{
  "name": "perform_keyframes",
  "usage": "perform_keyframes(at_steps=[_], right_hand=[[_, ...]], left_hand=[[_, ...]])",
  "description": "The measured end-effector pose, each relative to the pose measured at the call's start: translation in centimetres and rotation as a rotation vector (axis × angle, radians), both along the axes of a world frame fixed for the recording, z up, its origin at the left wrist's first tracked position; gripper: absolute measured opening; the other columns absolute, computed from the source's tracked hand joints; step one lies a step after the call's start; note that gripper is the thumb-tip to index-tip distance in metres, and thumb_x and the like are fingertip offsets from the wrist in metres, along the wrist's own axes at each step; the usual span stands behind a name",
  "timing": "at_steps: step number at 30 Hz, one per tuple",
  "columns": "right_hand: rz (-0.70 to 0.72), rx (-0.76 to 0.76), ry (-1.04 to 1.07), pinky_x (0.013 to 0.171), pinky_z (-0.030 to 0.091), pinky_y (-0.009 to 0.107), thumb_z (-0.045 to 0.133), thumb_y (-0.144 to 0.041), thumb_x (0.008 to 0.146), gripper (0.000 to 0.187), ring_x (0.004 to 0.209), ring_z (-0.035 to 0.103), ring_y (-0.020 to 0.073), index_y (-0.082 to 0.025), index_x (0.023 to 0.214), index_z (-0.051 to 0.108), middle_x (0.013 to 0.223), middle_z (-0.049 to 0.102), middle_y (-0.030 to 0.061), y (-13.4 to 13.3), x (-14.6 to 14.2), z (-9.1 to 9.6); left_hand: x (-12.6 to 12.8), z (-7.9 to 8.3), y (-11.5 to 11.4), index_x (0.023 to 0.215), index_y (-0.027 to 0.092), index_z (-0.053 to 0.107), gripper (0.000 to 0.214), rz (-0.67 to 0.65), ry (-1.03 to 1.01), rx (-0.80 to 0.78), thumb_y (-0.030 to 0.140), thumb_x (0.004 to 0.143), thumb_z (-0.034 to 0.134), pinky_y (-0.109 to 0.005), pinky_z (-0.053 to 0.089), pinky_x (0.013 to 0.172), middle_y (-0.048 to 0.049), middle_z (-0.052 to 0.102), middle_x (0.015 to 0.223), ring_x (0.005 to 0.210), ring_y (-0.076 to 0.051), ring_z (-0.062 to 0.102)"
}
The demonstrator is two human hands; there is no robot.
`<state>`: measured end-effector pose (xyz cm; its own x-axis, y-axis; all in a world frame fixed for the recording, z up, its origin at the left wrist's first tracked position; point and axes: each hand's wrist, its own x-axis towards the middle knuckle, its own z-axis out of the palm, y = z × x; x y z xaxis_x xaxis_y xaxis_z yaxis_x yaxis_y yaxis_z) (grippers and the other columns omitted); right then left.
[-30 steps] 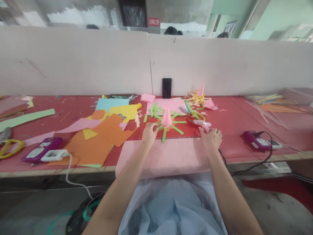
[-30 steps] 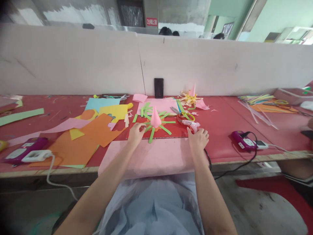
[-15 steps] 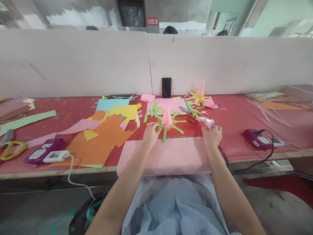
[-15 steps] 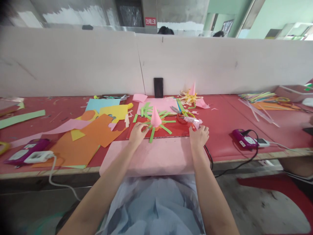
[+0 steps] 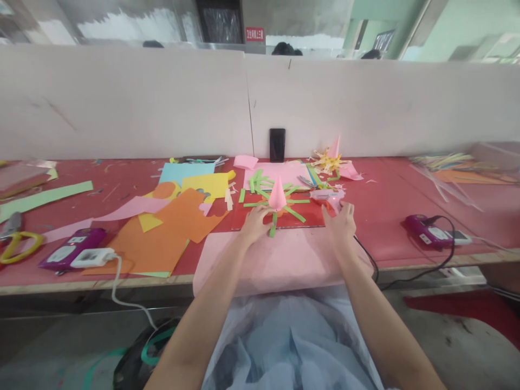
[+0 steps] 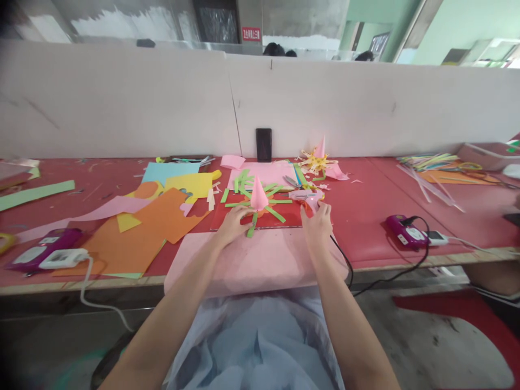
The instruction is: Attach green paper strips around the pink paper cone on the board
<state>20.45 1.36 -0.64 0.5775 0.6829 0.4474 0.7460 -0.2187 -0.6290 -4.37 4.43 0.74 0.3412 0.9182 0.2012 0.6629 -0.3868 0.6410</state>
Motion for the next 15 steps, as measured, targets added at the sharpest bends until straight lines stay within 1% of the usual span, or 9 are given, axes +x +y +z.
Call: perform_keyframes(at_steps=[4, 7, 12, 15], right_hand=[[0.159, 0.036, -0.102, 0.074, 0.045, 0.034, 0.046, -0.046, 0.083, 0.041, 0.100, 0.055, 0.0246, -0.018, 0.112, 0.045, 0.114, 0.053, 0.0143, 0.1, -2.1, -0.1], [0.246, 0.028, -0.164, 0.076, 0.045, 0.034, 0.045, -0.040, 0.085, 0.034, 0.099, 0.055, 0.0237, -0.018, 0.111, 0.046, 0.114, 0.054, 0.0138, 0.2, -3.4, -0.3], [0.287, -0.023, -0.226, 0.077, 0.045, 0.035, 0.046, -0.035, 0.086, 0.031, 0.096, 0.056, 0.0241, -0.016, 0.110, 0.049, 0.111, 0.056, 0.0152, 0.5, -4.0, -0.7], [0.298, -0.042, -0.248, 0.077, 0.045, 0.035, 0.049, -0.034, 0.085, 0.031, 0.096, 0.056, 0.0248, -0.015, 0.110, 0.049, 0.109, 0.057, 0.0149, 0.6, -3.8, -0.9]], left_hand=[[-0.1, -0.1, 0.1, 0.106, 0.027, 0.064, 0.031, 0.038, -0.042, -0.001, 0.022, 0.075, 0.064, -0.045, 0.033, 0.101, -0.0057, 0.058, 0.111, 0.114, -0.025, 0.049], [0.0, -0.2, 0.2, 0.102, 0.027, 0.066, 0.024, 0.074, -0.012, 0.029, 0.027, 0.078, 0.062, -0.046, 0.032, 0.101, -0.0052, 0.058, 0.107, 0.112, -0.025, 0.049], [0.2, -0.4, 0.3, 0.097, 0.026, 0.069, 0.023, 0.104, 0.089, 0.028, 0.029, 0.075, 0.067, -0.048, 0.032, 0.100, -0.0057, 0.056, 0.106, 0.113, -0.028, 0.047], [0.2, -0.4, 0.3, 0.099, 0.028, 0.069, 0.023, 0.099, 0.135, 0.038, 0.029, 0.075, 0.068, -0.048, 0.033, 0.099, -0.0052, 0.055, 0.109, 0.115, -0.028, 0.046]])
